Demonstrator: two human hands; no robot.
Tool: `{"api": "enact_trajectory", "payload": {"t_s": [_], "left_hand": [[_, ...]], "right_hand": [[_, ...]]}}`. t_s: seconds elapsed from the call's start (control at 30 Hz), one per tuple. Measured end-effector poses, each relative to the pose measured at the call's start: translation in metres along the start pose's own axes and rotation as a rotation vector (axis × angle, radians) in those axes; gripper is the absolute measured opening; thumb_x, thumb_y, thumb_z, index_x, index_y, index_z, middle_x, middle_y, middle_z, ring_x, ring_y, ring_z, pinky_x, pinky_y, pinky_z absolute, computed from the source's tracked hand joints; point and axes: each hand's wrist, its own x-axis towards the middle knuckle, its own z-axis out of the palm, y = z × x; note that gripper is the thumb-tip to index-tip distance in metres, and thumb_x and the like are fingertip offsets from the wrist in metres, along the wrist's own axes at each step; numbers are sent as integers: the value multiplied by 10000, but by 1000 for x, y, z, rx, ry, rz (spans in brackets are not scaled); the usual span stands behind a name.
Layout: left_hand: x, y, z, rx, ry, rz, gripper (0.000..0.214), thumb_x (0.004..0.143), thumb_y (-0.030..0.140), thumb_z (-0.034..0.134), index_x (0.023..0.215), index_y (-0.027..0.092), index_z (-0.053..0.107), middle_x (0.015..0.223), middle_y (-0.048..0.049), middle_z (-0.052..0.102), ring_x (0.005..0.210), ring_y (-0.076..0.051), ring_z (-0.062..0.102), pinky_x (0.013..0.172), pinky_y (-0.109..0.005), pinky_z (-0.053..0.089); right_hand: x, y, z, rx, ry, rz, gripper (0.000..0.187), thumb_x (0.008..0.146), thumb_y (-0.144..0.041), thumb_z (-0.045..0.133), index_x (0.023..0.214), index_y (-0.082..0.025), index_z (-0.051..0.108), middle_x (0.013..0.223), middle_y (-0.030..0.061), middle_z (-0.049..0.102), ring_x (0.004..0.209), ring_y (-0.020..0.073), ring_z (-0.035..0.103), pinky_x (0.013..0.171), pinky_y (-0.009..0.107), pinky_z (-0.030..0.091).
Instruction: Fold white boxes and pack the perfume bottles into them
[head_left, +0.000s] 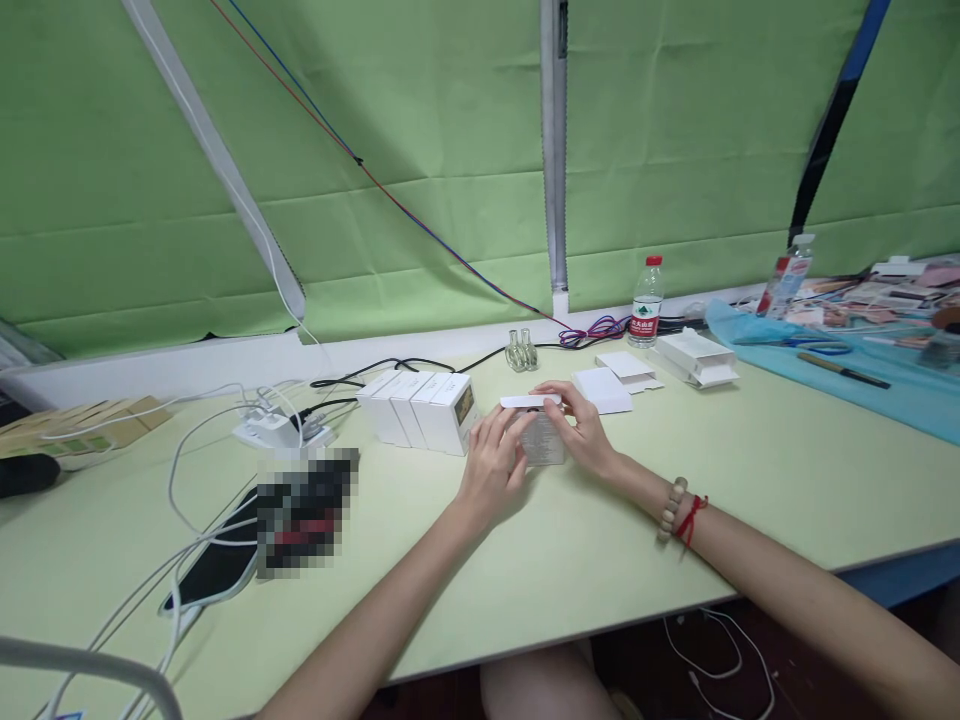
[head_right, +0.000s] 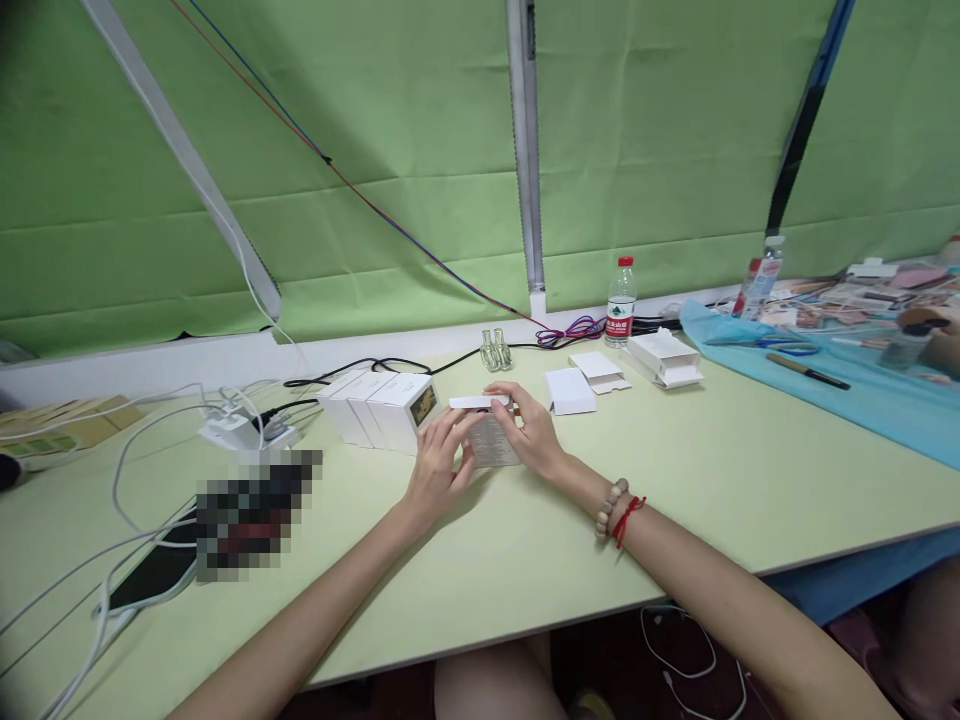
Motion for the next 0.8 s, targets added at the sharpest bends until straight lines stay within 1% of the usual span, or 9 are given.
{"api": "enact_trajectory", "payload": {"t_s": [0.1, 0.2, 0.27, 0.33, 0.47, 0.67, 0.8], "left_hand": [[0, 0, 0, 3, -3, -3, 375, 827, 81, 379, 1180, 183, 455, 1208, -116, 507, 1213, -250, 396, 955, -391, 312], [1, 2, -2, -42, 13, -35, 414, 827, 81, 380, 1232, 167, 400, 1173, -110, 536, 1190, -237, 418, 960, -382, 315], [2, 3, -4, -50, 10, -43, 411, 833, 86, 381, 1235, 169, 392, 1171, -103, 543, 1178, -232, 430, 959, -380, 316], [3, 4, -4, -33, -9, -33, 386, 832, 88, 385, 1207, 176, 413, 1184, -100, 539, 1181, -238, 431, 961, -387, 312], [5, 4, -4, -16, -28, -46, 374, 818, 77, 386, 1179, 172, 408, 1166, -107, 542, 1192, -243, 425, 947, -390, 323], [9, 6, -4, -44, -8, -74, 335, 807, 77, 411, 1130, 166, 401, 1111, -108, 545, 1147, -242, 446, 904, -376, 352], [9, 5, -4, -39, 37, -63, 303, 776, 65, 405, 1057, 175, 422, 1069, -103, 536, 1102, -247, 451, 885, -377, 364]], "right_hand": [[1, 0, -1, -53, -31, -24, 230, 945, -332, 386, 1016, -222, 574, 1013, 45, 599, 945, 178, 563, 712, 281, 471], [2, -1, -2, -58, -37, -38, 247, 944, -338, 379, 1007, -215, 583, 1004, 55, 598, 936, 186, 562, 695, 288, 473], [2, -1, -1, -62, -38, -37, 249, 942, -342, 382, 1002, -211, 585, 996, 57, 600, 923, 186, 565, 692, 289, 475], [1, 0, -1, -54, -24, -27, 240, 941, -339, 387, 1005, -210, 579, 992, 55, 604, 914, 182, 570, 691, 286, 478], [-3, 1, 1, 8, 52, -8, 197, 939, -317, 402, 1038, -223, 545, 1005, 39, 614, 905, 171, 585, 668, 270, 494], [-4, -1, 1, -72, 45, -76, 217, 935, -294, 382, 1016, -221, 569, 988, 41, 622, 878, 172, 588, 628, 268, 501], [-4, -4, 0, -82, 48, -134, 207, 924, -288, 391, 1005, -223, 570, 959, 47, 622, 848, 175, 590, 584, 264, 496]]}}
